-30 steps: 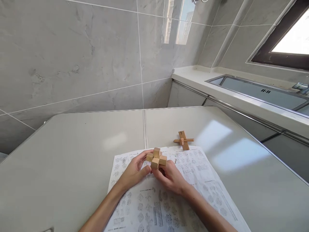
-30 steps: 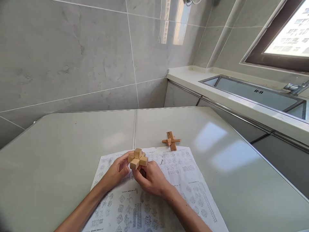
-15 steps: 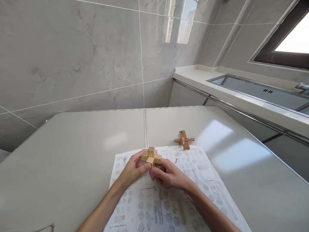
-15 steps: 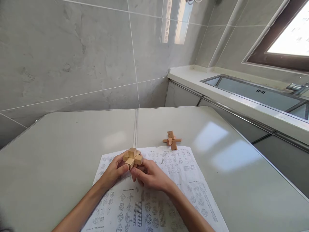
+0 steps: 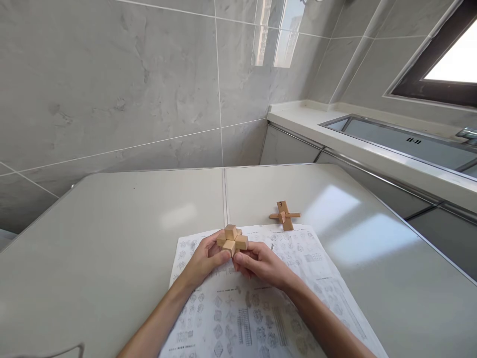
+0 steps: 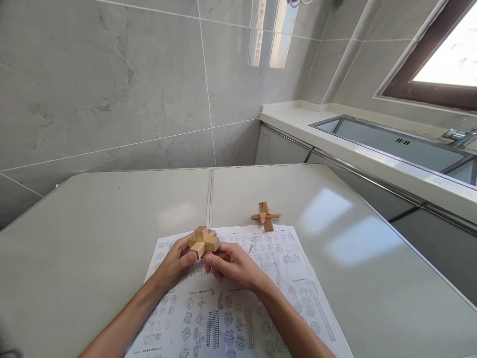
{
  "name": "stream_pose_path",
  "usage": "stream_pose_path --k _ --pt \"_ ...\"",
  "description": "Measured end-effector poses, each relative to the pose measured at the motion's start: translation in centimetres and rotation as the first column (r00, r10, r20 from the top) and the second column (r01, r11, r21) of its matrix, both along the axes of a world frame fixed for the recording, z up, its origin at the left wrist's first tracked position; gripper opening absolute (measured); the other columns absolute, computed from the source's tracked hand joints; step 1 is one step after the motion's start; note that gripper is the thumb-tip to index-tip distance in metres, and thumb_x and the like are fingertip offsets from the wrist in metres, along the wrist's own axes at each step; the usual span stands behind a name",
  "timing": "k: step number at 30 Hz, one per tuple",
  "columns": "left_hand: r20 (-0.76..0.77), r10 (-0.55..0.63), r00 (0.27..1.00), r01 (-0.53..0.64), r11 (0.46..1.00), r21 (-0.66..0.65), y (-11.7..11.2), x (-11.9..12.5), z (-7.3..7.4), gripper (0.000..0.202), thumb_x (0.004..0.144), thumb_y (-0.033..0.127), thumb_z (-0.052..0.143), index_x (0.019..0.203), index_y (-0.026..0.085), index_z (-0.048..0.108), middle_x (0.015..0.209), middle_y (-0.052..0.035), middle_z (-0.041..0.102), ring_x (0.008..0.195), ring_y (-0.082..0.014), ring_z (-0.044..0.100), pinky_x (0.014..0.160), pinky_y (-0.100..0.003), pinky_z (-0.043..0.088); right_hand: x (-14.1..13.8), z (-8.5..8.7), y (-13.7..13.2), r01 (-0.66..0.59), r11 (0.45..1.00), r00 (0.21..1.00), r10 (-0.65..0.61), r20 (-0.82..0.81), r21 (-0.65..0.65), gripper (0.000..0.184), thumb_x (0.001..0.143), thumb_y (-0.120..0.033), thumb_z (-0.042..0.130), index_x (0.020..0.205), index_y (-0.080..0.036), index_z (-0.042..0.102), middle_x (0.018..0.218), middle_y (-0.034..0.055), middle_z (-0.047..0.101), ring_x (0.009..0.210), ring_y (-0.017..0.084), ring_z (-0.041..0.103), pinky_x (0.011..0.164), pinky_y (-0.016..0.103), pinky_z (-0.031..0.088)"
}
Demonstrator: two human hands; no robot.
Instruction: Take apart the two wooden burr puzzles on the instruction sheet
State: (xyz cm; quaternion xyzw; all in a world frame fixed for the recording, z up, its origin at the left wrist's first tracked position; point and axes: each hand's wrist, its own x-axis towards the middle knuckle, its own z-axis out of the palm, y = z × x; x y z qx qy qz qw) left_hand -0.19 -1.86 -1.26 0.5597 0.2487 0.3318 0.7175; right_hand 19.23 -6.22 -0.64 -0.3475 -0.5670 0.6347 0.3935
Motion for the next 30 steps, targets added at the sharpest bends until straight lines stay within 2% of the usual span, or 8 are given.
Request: stream_pose_path --k 5,11,14,18,21,24,27,30 --pt "-0.010 0.057 0.998 -0.057 0.998 0.007 -0.09 0.06 0.20 0.052 0.083 0.051 0.080 0.121 0.019 0.068 0.093 -0.0058 0.068 0.085 -0.0229 0.066 0.090 -0.040 0.053 -0.02 0.31 -0.01 0.063 0.997 0.998 -0.064 -0.024 -0.037 0.034 0.097 -0.053 0.065 0.090 -0.019 0.063 0.077 -0.0005 0.061 0.056 0.010 0.047 0.056 0.026 0.039" --pt "-0.038 0.209 0.977 -0.207 0.977 0.047 -0.03 0.29 0.51 0.057 0.077 0.043 0.088 0.126 0.021 0.067 0.123 -0.0123 0.069 0.120 -0.0321 0.063 0.107 -0.044 0.047 0.22 -0.01 0.07 0.238 0.963 0.960 -0.252 -0.121 -0.124 0.035 0.096 -0.052 0.067 0.112 -0.021 0.059 0.081 -0.0021 0.063 0.053 0.009 0.049 0.049 0.024 0.034" --pt "-0.066 0.258 0.964 -0.252 0.964 0.088 -0.10 0.47 0.53 0.060 0.074 0.038 0.091 0.126 0.021 0.066 0.131 -0.0133 0.067 0.127 -0.0336 0.060 0.114 -0.049 0.042 0.29 -0.14 0.05 0.215 0.965 0.962 -0.236 -0.137 -0.150 0.036 0.099 -0.057 0.062 0.102 -0.021 0.058 0.076 -0.0025 0.062 0.051 0.010 0.048 0.046 0.023 0.032" --pt "-0.102 0.322 0.941 -0.305 0.940 0.151 -0.24 0.70 0.35 0.068 0.070 0.030 0.094 0.130 0.024 0.063 0.133 -0.0122 0.065 0.130 -0.0327 0.058 0.117 -0.052 0.040 0.40 0.08 -0.02 0.111 0.984 0.992 -0.118 -0.043 -0.137 0.045 0.100 -0.062 0.057 0.083 -0.020 0.058 0.057 -0.0036 0.054 0.048 0.011 0.044 0.046 0.024 0.034" --pt "-0.111 0.322 0.940 -0.304 0.940 0.153 -0.33 0.75 0.21 0.073 0.069 0.028 0.095 0.134 0.026 0.062 0.135 -0.0117 0.065 0.133 -0.0328 0.056 0.118 -0.053 0.040 0.51 0.36 -0.04 0.075 0.989 0.997 -0.079 -0.026 -0.129 0.047 0.098 -0.064 0.058 0.084 -0.019 0.061 0.058 -0.0027 0.054 0.049 0.011 0.044 0.048 0.025 0.035" --pt "-0.123 0.299 0.946 -0.280 0.949 0.146 -0.44 0.69 0.18 0.077 0.071 0.029 0.094 0.140 0.029 0.060 0.138 -0.0107 0.065 0.137 -0.0322 0.054 0.120 -0.051 0.038 0.46 0.43 -0.01 0.098 0.987 0.995 -0.099 -0.001 -0.129 0.048 0.098 -0.064 0.058 0.085 -0.019 0.063 0.058 -0.0027 0.054 0.050 0.011 0.044 0.048 0.025 0.033" --pt "-0.110 0.248 0.963 -0.234 0.964 0.124 -0.58 0.61 0.35 0.079 0.080 0.037 0.088 0.150 0.032 0.052 0.146 -0.0111 0.062 0.139 -0.0317 0.054 0.120 -0.048 0.039 0.12 0.11 0.04 0.195 0.978 0.979 -0.190 0.071 -0.071 0.045 0.098 -0.063 0.058 0.090 -0.019 0.065 0.057 -0.0038 0.052 0.051 0.012 0.043 0.050 0.026 0.034" --pt "-0.108 0.225 0.968 -0.217 0.973 0.078 -0.71 0.59 0.68 0.068 0.091 0.046 0.076 0.152 0.027 0.051 0.150 -0.0137 0.059 0.139 -0.0321 0.055 0.119 -0.048 0.042 -0.30 -0.37 0.09 0.288 0.957 0.943 -0.291 0.164 0.043 0.041 0.097 -0.060 0.060 0.088 -0.020 0.066 0.061 -0.0025 0.053 0.054 0.014 0.048 0.054 0.028 0.039"
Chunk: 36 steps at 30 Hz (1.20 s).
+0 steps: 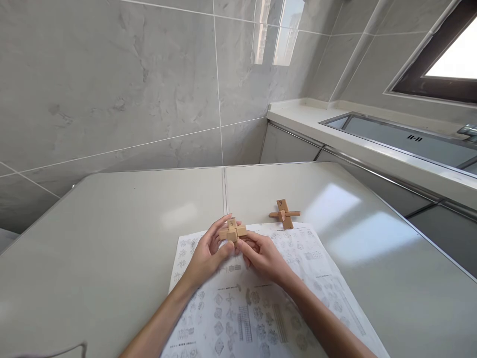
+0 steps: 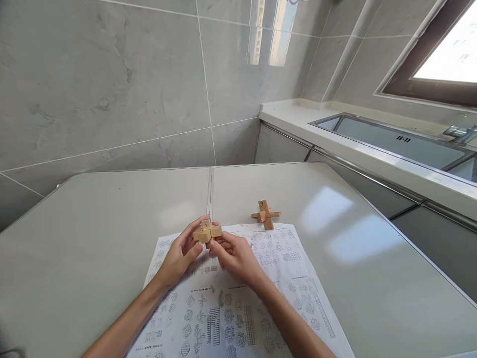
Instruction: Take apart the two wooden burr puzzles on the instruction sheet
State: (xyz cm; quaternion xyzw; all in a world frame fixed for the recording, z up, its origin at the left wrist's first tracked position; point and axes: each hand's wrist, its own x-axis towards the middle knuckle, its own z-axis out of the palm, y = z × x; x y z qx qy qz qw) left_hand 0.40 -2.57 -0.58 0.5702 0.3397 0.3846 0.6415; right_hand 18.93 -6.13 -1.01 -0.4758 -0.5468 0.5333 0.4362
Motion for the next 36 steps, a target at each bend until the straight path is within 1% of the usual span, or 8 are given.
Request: stream_pose_path --k 3,8,10,16,22,27,33,36 --pt "-0.004 0.001 1.000 -0.001 0.999 -0.041 0.0 -0.1 0.2 0.057 0.093 0.046 0.073 0.144 0.023 0.059 0.149 -0.0156 0.060 0.140 -0.0328 0.054 0.117 -0.046 0.045 -0.1 -0.2 0.0 0.008 0.999 0.999 -0.010 0.054 0.035 0.037 0.098 -0.056 0.061 0.087 -0.021 0.064 0.062 -0.0028 0.051 0.056 0.014 0.048 0.055 0.028 0.038" --pt "0.109 -0.085 0.990 0.094 0.992 -0.081 0.2 -0.4 0.1 0.065 0.089 0.046 0.077 0.147 0.023 0.056 0.148 -0.0181 0.061 0.132 -0.0352 0.061 0.105 -0.045 0.053 0.5 0.4 0.0 -0.217 0.974 0.972 0.209 -0.104 -0.070 0.038 0.100 -0.057 0.059 0.092 -0.020 0.063 0.066 -0.0018 0.058 0.057 0.013 0.049 0.057 0.027 0.039" --pt "0.147 -0.111 0.983 0.125 0.989 -0.085 0.2 -0.5 0.0 0.068 0.088 0.046 0.079 0.148 0.024 0.055 0.147 -0.0184 0.062 0.132 -0.0358 0.061 0.106 -0.045 0.053 0.6 0.5 0.0 -0.246 0.966 0.962 0.233 -0.145 -0.079 0.040 0.098 -0.059 0.061 0.091 -0.019 0.063 0.066 -0.0017 0.059 0.056 0.012 0.047 0.055 0.027 0.038" --pt "0.136 -0.088 0.987 0.099 0.992 -0.073 0.2 -0.3 -0.2 0.066 0.082 0.037 0.086 0.142 0.024 0.059 0.148 -0.0169 0.060 0.134 -0.0359 0.058 0.112 -0.048 0.048 0.0 0.0 0.2 -0.099 0.992 0.982 0.085 -0.169 -0.077 0.040 0.084 -0.054 0.079 0.097 -0.019 0.063 0.072 -0.0026 0.059 0.058 0.013 0.051 0.055 0.027 0.042" --pt "-0.010 0.107 0.994 -0.106 0.993 0.051 0.0 0.2 -0.3 0.068 0.075 0.029 0.092 0.136 0.027 0.062 0.151 -0.0130 0.059 0.138 -0.0320 0.056 0.120 -0.048 0.040 -0.4 -0.9 0.1 0.078 0.995 0.997 -0.077 0.018 -0.055 0.017 0.086 -0.034 0.070 0.096 -0.022 0.063 0.056 -0.0068 0.055 0.051 0.015 0.052 0.053 0.026 0.039" --pt "-0.015 0.175 0.984 -0.172 0.980 0.102 0.0 0.5 -0.3 0.068 0.074 0.028 0.092 0.135 0.027 0.063 0.150 -0.0124 0.060 0.139 -0.0319 0.055 0.120 -0.046 0.040 -0.5 -1.2 0.1 0.088 0.996 0.994 -0.089 0.057 0.016 0.016 0.088 -0.033 0.067 0.099 -0.023 0.063 0.055 -0.0064 0.056 0.050 0.015 0.051 0.052 0.026 0.038" --pt "-0.004 0.096 0.995 -0.096 0.993 0.064 0.1 0.2 -0.4 0.067 0.079 0.029 0.089 0.140 0.029 0.059 0.154 -0.0111 0.056 0.138 -0.0304 0.056 0.119 -0.047 0.042 -0.2 -1.0 0.1 0.056 0.998 0.995 -0.058 0.085 0.035 0.016 0.091 -0.037 0.067 0.098 -0.022 0.064 0.057 -0.0056 0.055 0.053 0.014 0.048 0.053 0.027 0.036" --pt "0.001 0.075 0.997 -0.075 0.996 0.054 0.1 0.1 -0.3 0.067 0.080 0.029 0.088 0.141 0.028 0.059 0.155 -0.0116 0.056 0.138 -0.0309 0.056 0.118 -0.046 0.042 -0.1 -0.7 0.1 0.010 1.000 0.999 -0.011 0.052 0.001 0.025 0.091 -0.042 0.071 0.102 -0.021 0.064 0.061 -0.0051 0.057 0.055 0.014 0.050 0.054 0.026 0.037"
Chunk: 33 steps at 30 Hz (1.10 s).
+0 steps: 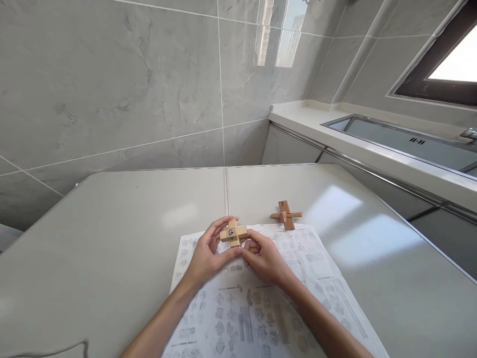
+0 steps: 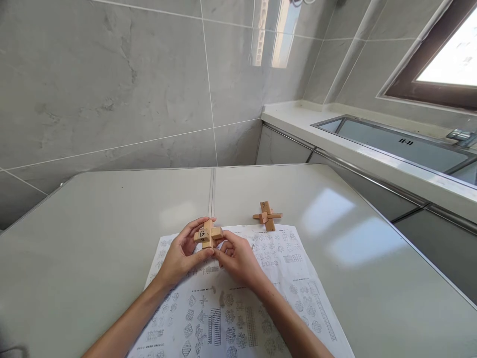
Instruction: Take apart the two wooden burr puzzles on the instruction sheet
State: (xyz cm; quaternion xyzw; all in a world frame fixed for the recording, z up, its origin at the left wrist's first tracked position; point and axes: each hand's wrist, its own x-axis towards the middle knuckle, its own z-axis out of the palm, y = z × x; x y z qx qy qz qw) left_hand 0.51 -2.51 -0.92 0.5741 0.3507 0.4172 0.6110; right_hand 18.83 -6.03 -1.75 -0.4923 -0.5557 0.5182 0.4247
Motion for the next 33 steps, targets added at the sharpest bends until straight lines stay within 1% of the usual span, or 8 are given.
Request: stream_pose_path --k 4,7,12,15,22,27,30,33 --pt "0.028 0.005 1.000 -0.004 1.000 -0.002 0.0 0.1 0.2 0.065 0.080 0.029 0.088 0.139 0.027 0.061 0.153 -0.0123 0.057 0.140 -0.0315 0.055 0.118 -0.045 0.043 -0.1 0.2 0.0 -0.015 0.999 0.989 0.009 -0.150 -0.039 0.047 0.089 -0.048 0.075 0.124 -0.023 0.057 0.088 0.0000 0.068 0.059 0.012 0.055 0.056 0.026 0.045" --pt "0.045 0.016 0.999 -0.015 1.000 -0.024 0.0 0.2 0.6 0.063 0.080 0.030 0.088 0.137 0.027 0.061 0.151 -0.0121 0.059 0.136 -0.0308 0.058 0.117 -0.045 0.044 -0.1 0.3 0.1 -0.005 0.999 0.978 -0.003 -0.208 -0.036 0.049 0.091 -0.051 0.072 0.127 -0.023 0.054 0.105 0.0042 0.069 0.059 0.010 0.057 0.057 0.027 0.049" --pt "0.076 0.042 0.996 -0.037 0.997 -0.073 -0.1 0.3 1.1 0.061 0.080 0.033 0.088 0.135 0.025 0.063 0.148 -0.0122 0.061 0.134 -0.0301 0.059 0.118 -0.047 0.042 0.0 0.1 0.2 0.031 0.999 0.985 -0.032 -0.170 -0.010 0.041 0.097 -0.057 0.062 0.113 -0.019 0.060 0.087 0.0012 0.066 0.054 0.010 0.054 0.052 0.026 0.045" --pt "0.127 0.053 0.991 -0.037 0.992 -0.120 0.1 0.0 0.8 0.060 0.083 0.036 0.085 0.137 0.026 0.062 0.152 -0.0129 0.058 0.132 -0.0296 0.060 0.115 -0.046 0.046 0.0 0.0 0.2 0.065 0.998 0.988 -0.063 -0.144 0.009 0.037 0.099 -0.055 0.060 0.104 -0.019 0.060 0.087 0.0018 0.067 0.055 0.010 0.056 0.054 0.026 0.046" --pt "0.243 0.165 0.956 -0.102 0.963 -0.251 1.0 -0.6 -0.5 0.048 0.094 0.046 0.074 0.135 0.024 0.065 0.150 -0.0126 0.061 0.120 -0.0250 0.067 0.109 -0.041 0.048 -0.3 -0.6 -0.1 0.088 0.989 0.977 -0.109 0.185 0.118 0.020 0.100 -0.040 0.062 0.110 -0.022 0.062 0.080 0.0016 0.071 0.065 0.017 0.063 0.061 0.030 0.048" --pt "0.312 0.254 0.916 -0.143 0.931 -0.337 1.3 -0.6 -0.5 0.044 0.094 0.046 0.074 0.131 0.023 0.068 0.144 -0.0103 0.066 0.112 -0.0211 0.070 0.112 -0.039 0.047 -0.4 -0.8 -0.1 0.080 0.939 0.915 -0.202 0.348 0.335 0.007 0.098 -0.027 0.064 0.103 -0.025 0.068 0.095 0.0043 0.070 0.087 0.022 0.064 0.079 0.035 0.051" --pt "0.303 0.235 0.924 -0.130 0.936 -0.328 1.2 -0.6 -0.3 0.043 0.094 0.047 0.074 0.130 0.023 0.069 0.143 -0.0105 0.066 0.110 -0.0211 0.070 0.107 -0.038 0.050 -0.4 -1.0 -0.2 0.061 0.915 0.900 -0.223 0.375 0.398 0.007 0.097 -0.022 0.063 0.102 -0.025 0.067 0.106 0.0060 0.068 0.102 0.024 0.063 0.090 0.039 0.052" --pt "0.274 0.196 0.942 -0.111 0.949 -0.297 1.1 -0.6 -0.3 0.043 0.093 0.047 0.075 0.129 0.024 0.069 0.142 -0.0111 0.067 0.112 -0.0230 0.069 0.101 -0.038 0.051 -0.4 -1.5 -0.3 0.051 0.904 0.871 -0.248 0.423 0.425 0.010 0.095 -0.021 0.065 0.104 -0.026 0.067 0.110 0.0075 0.066 0.106 0.027 0.062 0.092 0.043 0.053"
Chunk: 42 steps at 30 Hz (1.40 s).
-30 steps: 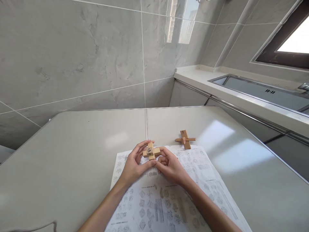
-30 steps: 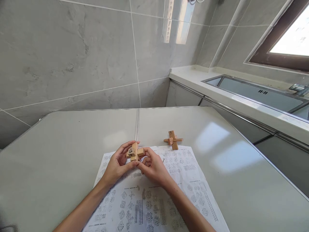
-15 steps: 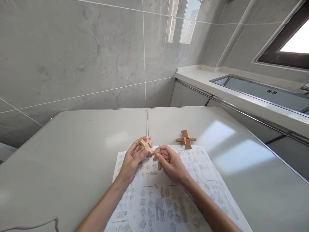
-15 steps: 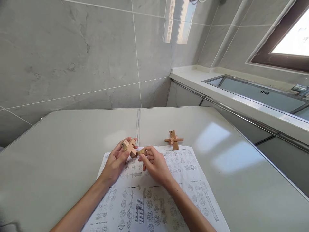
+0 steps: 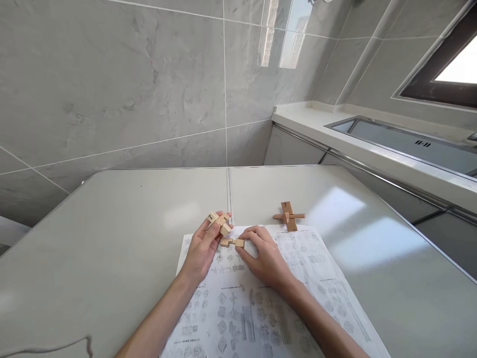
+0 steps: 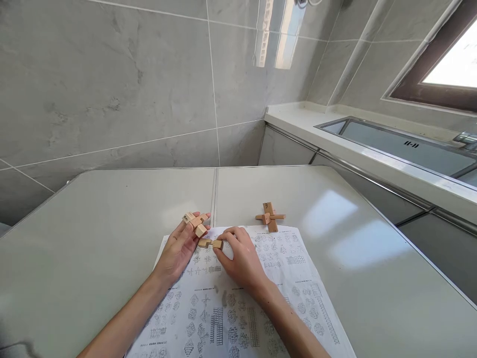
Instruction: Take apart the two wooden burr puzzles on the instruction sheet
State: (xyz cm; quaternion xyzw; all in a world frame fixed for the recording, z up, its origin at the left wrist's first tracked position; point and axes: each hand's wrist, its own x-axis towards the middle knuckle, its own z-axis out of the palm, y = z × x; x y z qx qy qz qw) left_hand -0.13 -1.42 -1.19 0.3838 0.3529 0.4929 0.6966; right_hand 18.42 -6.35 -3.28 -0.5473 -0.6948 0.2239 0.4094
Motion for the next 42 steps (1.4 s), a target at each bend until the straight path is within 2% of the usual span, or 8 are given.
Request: stream_pose_path --k 7,14,18,24,27,31,35,42 --pt "-0.110 -0.057 0.992 0.066 0.995 0.076 -0.4 0.1 0.2 0.041 0.092 0.045 0.075 0.127 0.024 0.070 0.150 -0.0120 0.061 0.125 -0.0292 0.064 0.104 -0.042 0.052 0.1 0.0 0.1 0.010 1.000 0.999 -0.009 -0.048 0.011 0.016 0.095 -0.025 0.068 0.111 -0.027 0.067 0.114 0.0074 0.067 0.112 0.028 0.061 0.097 0.044 0.052" --pt "-0.210 -0.169 0.963 0.207 0.963 0.172 -0.9 0.2 0.3 0.044 0.090 0.039 0.078 0.131 0.024 0.069 0.152 -0.0129 0.059 0.142 -0.0338 0.052 0.118 -0.047 0.043 0.2 1.0 0.1 -0.141 0.990 0.970 0.144 -0.196 0.030 0.007 0.101 -0.030 0.063 0.104 -0.026 0.069 0.104 0.0052 0.071 0.104 0.024 0.064 0.091 0.040 0.052" --pt "-0.184 -0.220 0.958 0.254 0.949 0.186 -0.8 0.0 0.0 0.057 0.091 0.038 0.077 0.143 0.029 0.059 0.152 -0.0125 0.059 0.142 -0.0319 0.053 0.116 -0.045 0.045 0.1 1.4 0.0 -0.200 0.979 0.957 0.202 -0.210 0.032 0.009 0.102 -0.029 0.060 0.100 -0.026 0.067 0.104 0.0062 0.069 0.105 0.025 0.062 0.093 0.041 0.051" --pt "-0.197 -0.303 0.932 0.340 0.920 0.195 -1.4 0.1 0.5 0.078 0.089 0.049 0.077 0.157 0.029 0.044 0.145 -0.0149 0.063 0.136 -0.0341 0.058 0.115 -0.049 0.044 -0.1 1.7 -0.3 -0.230 0.973 0.955 0.231 -0.184 0.026 0.011 0.102 -0.031 0.058 0.097 -0.026 0.066 0.109 0.0075 0.067 0.111 0.027 0.060 0.098 0.043 0.050" --pt "-0.185 -0.220 0.958 0.257 0.944 0.206 -1.5 0.2 0.7 0.081 0.085 0.051 0.080 0.155 0.029 0.045 0.149 -0.0158 0.061 0.136 -0.0351 0.057 0.112 -0.048 0.047 -0.1 1.3 -0.2 -0.187 0.982 0.966 0.191 -0.172 0.041 0.010 0.101 -0.031 0.060 0.096 -0.026 0.067 0.107 0.0077 0.068 0.108 0.026 0.061 0.096 0.042 0.051" --pt "-0.157 0.025 0.987 0.002 0.985 0.170 -1.0 0.2 0.5 0.067 0.092 0.050 0.073 0.151 0.030 0.048 0.156 -0.0134 0.055 0.135 -0.0317 0.058 0.107 -0.045 0.052 0.1 0.6 0.1 -0.038 0.999 0.993 0.040 -0.115 0.020 0.011 0.100 -0.032 0.062 0.093 -0.025 0.067 0.102 0.0073 0.068 0.102 0.026 0.064 0.090 0.040 0.052" --pt "-0.225 0.249 0.942 -0.205 0.957 0.204 -0.4 0.2 0.2 0.059 0.090 0.046 0.076 0.141 0.028 0.054 0.149 -0.0110 0.061 0.139 -0.0282 0.055 0.114 -0.044 0.046 0.3 0.3 0.4 0.096 0.995 0.994 -0.096 -0.042 -0.006 0.012 0.101 -0.033 0.061 0.093 -0.025 0.067 0.099 0.0060 0.069 0.098 0.025 0.065 0.087 0.038 0.052" --pt "-0.527 0.272 0.805 -0.155 0.954 0.256 -1.2 0.0 0.6 0.065 0.083 0.049 0.082 0.139 0.030 0.055 0.145 -0.0100 0.062 0.132 -0.0286 0.058 0.116 -0.047 0.042 1.6 -0.5 1.1 0.116 0.989 0.987 -0.125 0.105 0.094 0.013 0.100 -0.032 0.063 0.092 -0.023 0.068 0.096 0.0081 0.067 0.095 0.028 0.062 0.087 0.044 0.049"
